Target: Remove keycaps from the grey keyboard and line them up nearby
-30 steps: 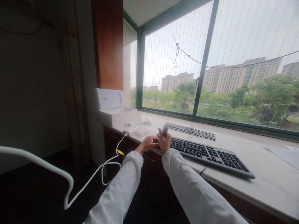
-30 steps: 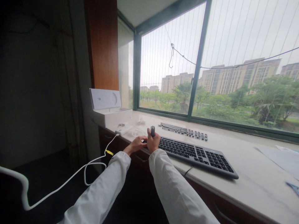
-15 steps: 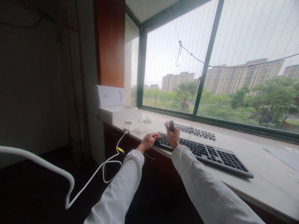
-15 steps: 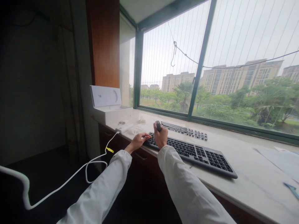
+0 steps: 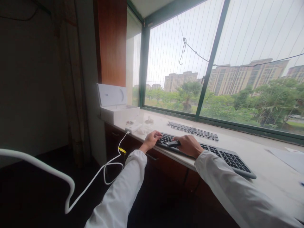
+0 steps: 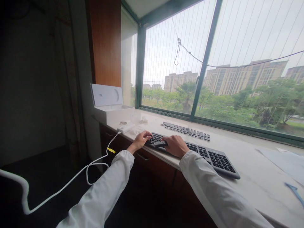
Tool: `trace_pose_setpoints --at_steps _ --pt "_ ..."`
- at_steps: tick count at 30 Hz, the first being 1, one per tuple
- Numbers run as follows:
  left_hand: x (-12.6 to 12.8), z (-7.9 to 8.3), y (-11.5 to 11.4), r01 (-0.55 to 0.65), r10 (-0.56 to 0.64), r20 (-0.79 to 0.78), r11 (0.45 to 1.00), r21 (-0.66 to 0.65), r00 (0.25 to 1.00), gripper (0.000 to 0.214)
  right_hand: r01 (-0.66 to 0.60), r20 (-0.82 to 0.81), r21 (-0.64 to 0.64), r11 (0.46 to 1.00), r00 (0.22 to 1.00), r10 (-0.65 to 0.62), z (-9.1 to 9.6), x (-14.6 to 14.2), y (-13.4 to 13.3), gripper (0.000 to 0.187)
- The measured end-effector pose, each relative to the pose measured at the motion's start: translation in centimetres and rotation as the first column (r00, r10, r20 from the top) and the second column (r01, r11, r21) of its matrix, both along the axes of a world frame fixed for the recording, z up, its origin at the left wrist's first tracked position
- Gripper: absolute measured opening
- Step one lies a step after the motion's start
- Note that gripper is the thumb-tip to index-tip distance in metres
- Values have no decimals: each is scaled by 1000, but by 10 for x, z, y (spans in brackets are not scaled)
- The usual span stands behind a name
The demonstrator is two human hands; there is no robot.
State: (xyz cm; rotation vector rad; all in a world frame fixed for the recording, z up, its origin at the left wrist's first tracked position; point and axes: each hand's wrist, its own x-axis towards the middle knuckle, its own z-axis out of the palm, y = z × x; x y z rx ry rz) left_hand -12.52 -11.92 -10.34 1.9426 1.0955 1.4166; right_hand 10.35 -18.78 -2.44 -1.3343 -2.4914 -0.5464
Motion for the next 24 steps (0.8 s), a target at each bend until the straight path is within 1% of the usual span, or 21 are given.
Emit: trace_pose_setpoints --at_steps 2,4,7,8,10,12,15,17,19,21,24 --pt "0 -1 2 11 -11 5 1000 -2 1000 16 58 5 48 997 998 -58 10 25 4 36" --pt "-1 -1 2 10 -10 2 1000 1 1000 17 139 -2 83 987 990 -140 18 57 11 35" --pt "-2 0 1 7 -7 -3 1000 17 1000 18 272 -36 131 953 962 -269 25 114 22 31" --pt "-2 0 0 9 -9 -5 1000 19 1000 19 328 -57 146 933 945 -323 24 134 25 30" --pt "-2 2 -2 14 -14 -17 1000 17 1000 20 419 -63 115 901 908 -414 20 173 30 29" --pt "-2 3 -3 11 -11 -39 1000 16 999 21 516 -112 78 853 855 -507 10 208 31 25" --pt "-1 5 -6 22 -20 -60 999 37 998 22 633 -271 17 774 748 -606 -10 248 30 26" --pt "-1 6 -7 26 -23 -61 999 46 998 24 668 -351 -44 743 686 -637 -21 265 29 30" --pt "-2 7 -7 13 -11 -60 999 33 998 28 678 -375 -99 729 653 -658 -29 273 29 32" --pt "-1 10 -6 -13 14 -71 1000 9 997 32 667 -372 -120 735 656 -656 -31 274 30 33" --pt "3 21 3 -101 99 -146 995 -7 984 31 626 -366 -101 774 700 -613 -31 267 35 33"
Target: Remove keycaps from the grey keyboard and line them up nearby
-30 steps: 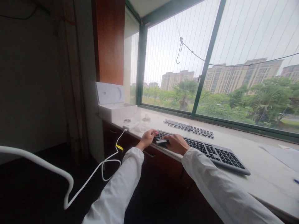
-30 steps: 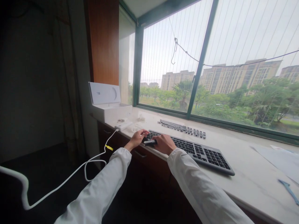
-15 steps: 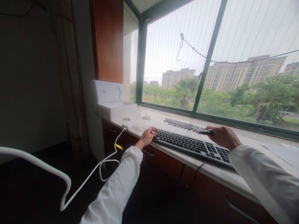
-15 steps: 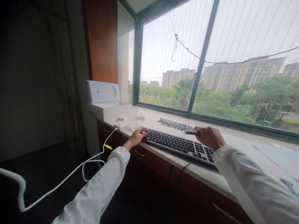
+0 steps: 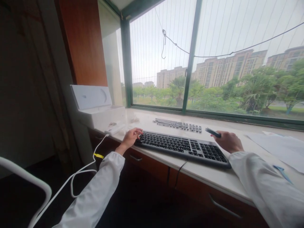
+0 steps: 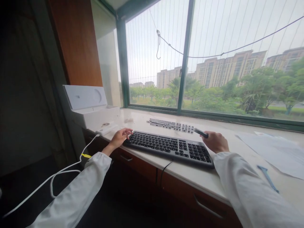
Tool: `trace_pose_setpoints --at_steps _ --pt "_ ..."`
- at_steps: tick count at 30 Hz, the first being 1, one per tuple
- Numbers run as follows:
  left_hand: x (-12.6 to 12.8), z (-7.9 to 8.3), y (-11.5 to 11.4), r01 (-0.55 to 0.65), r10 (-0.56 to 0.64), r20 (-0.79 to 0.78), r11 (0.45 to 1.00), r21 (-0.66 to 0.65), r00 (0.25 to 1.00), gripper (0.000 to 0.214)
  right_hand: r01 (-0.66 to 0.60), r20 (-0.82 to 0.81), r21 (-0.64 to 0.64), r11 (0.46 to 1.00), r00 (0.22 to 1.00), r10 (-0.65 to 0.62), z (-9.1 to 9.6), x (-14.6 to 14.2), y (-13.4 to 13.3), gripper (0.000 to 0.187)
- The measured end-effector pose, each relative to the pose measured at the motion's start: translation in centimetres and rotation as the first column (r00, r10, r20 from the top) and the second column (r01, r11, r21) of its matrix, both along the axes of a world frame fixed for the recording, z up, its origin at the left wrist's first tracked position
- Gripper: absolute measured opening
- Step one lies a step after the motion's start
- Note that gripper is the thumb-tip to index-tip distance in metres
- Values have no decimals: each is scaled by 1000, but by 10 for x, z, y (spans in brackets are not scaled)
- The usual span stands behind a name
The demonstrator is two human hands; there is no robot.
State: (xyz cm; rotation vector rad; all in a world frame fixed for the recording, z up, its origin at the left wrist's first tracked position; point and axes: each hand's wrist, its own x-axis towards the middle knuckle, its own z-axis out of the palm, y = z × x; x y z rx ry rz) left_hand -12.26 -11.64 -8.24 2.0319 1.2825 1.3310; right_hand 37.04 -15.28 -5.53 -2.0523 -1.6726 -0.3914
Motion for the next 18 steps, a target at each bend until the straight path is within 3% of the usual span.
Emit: trace_pose_setpoints --at_steps 4,9,18 --pt "17 25 31 -110 112 -136 994 26 984 25 -52 32 31 998 998 51 0 -12 5 31" --pt "45 47 89 -129 122 -397 992 9 910 17 -83 56 35 996 995 80 -1 -18 5 30" --pt "78 47 166 -277 136 -705 957 -90 696 18 -80 60 4 997 995 80 1 -20 3 28"
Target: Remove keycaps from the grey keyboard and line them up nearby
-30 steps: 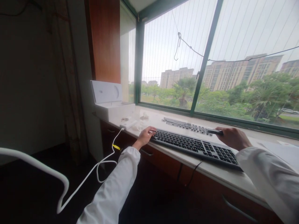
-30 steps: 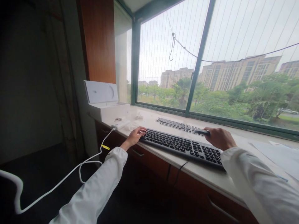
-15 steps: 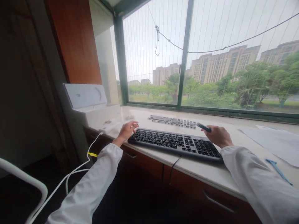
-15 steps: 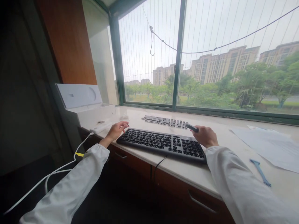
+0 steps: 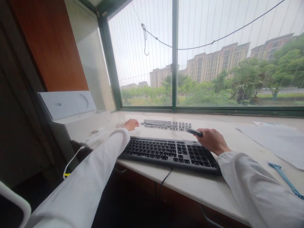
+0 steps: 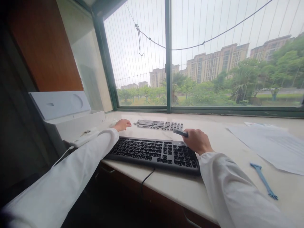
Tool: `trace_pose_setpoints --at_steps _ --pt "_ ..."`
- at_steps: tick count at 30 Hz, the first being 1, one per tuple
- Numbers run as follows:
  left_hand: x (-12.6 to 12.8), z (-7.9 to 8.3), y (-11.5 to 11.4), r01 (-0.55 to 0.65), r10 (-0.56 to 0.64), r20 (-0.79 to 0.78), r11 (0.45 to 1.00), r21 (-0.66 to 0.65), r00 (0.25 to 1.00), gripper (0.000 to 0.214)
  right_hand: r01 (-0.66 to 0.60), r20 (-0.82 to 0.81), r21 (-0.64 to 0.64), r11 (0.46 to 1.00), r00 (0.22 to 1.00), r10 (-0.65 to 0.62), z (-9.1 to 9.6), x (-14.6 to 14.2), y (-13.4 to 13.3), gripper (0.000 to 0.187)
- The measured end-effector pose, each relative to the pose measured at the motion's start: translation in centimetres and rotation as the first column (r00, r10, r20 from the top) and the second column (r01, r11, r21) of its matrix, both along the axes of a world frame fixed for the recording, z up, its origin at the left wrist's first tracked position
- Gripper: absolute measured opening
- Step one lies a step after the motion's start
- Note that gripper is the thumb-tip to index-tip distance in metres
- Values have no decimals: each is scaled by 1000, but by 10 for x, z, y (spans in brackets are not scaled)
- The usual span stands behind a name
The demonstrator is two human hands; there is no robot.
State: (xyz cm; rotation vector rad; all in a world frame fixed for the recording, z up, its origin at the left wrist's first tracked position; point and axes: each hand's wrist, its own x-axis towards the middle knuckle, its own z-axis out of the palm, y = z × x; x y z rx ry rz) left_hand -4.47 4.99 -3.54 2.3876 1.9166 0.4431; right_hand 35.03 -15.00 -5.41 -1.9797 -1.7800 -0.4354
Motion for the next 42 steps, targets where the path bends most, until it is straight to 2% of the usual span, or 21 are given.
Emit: trace_pose_setpoints --at_steps 5,10,16,25,31,42 --pt "12 -8 28 7 -7 -18 1000 -23 1000 18 12 0 -12 1000 1000 -12 0 -1 0 28" --pt "21 -14 41 3 -3 -16 1000 -22 1000 18 19 4 -27 999 1000 -19 2 -5 -2 29" --pt "27 -10 42 20 -22 -57 999 -39 998 16 14 18 -62 998 1000 -13 7 -9 -7 33" --pt "19 -9 44 98 -99 -105 995 -21 989 16 7 -2 -69 998 1000 -7 7 -10 -6 34" --pt "22 -7 48 82 -91 -158 995 -59 983 29 4 3 -68 998 1000 -4 6 -9 -5 32" --pt "29 -9 54 15 -27 -197 998 -59 980 26 -16 -8 -55 998 1000 16 6 -9 -5 32"
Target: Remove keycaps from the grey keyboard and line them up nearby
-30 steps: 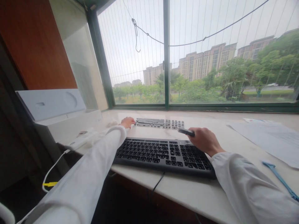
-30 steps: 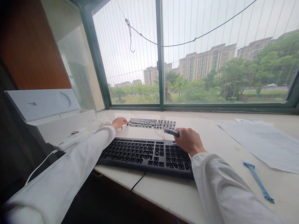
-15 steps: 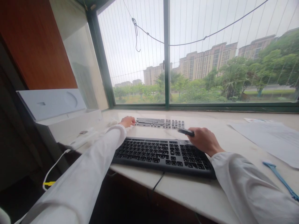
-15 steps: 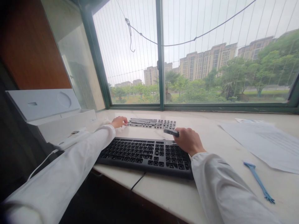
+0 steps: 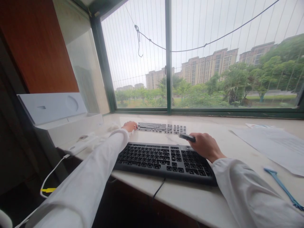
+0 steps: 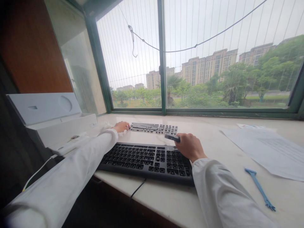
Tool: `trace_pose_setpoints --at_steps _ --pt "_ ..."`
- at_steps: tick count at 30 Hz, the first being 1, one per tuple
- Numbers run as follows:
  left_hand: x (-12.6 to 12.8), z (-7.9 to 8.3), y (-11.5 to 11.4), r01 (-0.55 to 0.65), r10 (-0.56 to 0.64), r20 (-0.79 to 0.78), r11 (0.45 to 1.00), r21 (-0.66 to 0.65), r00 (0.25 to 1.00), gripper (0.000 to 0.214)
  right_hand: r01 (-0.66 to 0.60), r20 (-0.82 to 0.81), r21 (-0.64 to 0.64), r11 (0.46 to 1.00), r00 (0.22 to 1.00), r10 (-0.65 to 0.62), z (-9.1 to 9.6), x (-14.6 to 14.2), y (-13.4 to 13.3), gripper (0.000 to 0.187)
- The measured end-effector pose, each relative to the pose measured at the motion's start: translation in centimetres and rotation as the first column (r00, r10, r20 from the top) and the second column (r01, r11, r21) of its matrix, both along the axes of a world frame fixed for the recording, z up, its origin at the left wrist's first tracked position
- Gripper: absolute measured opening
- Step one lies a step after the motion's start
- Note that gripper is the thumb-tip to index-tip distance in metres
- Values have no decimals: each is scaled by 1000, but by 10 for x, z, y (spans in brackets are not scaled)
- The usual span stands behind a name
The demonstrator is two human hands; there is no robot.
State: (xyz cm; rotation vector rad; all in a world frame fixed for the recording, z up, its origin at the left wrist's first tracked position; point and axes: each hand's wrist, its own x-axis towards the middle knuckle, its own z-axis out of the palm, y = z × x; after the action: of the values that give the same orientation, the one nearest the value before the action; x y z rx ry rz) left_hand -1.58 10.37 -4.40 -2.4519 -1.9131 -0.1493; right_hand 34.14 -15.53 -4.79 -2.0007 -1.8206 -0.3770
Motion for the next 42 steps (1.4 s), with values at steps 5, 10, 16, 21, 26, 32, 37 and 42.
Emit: trace_pose_setpoints --at_steps 5,10,16,21,26,32,37,42 --pt "5 1 -1 -10 10 -9 1000 5 1000 23 7 10 0 1000 1000 -7 0 0 0 31" --pt "4 4 -10 -16 17 -7 1000 13 1000 27 11 7 -4 1000 1000 -11 1 0 0 33" --pt "-6 22 -34 -52 52 21 998 41 998 27 16 15 -13 1000 1000 -15 0 3 2 33" --pt "-11 47 -70 -48 41 120 997 53 992 25 4 0 -14 1000 1000 -4 -4 9 6 32" --pt "-23 62 -130 8 -37 276 995 103 961 21 -3 10 -3 1000 1000 3 -7 13 9 31" --pt "-64 40 -204 -47 -48 399 973 226 916 27 -35 5 18 999 999 34 -5 10 8 33" --pt "-101 0 -245 31 -157 532 971 239 832 33 -33 -33 58 998 999 35 -1 5 4 35" --pt "-120 -23 -262 264 -321 598 947 183 734 31 -10 -62 128 992 998 18 4 -5 -4 37"
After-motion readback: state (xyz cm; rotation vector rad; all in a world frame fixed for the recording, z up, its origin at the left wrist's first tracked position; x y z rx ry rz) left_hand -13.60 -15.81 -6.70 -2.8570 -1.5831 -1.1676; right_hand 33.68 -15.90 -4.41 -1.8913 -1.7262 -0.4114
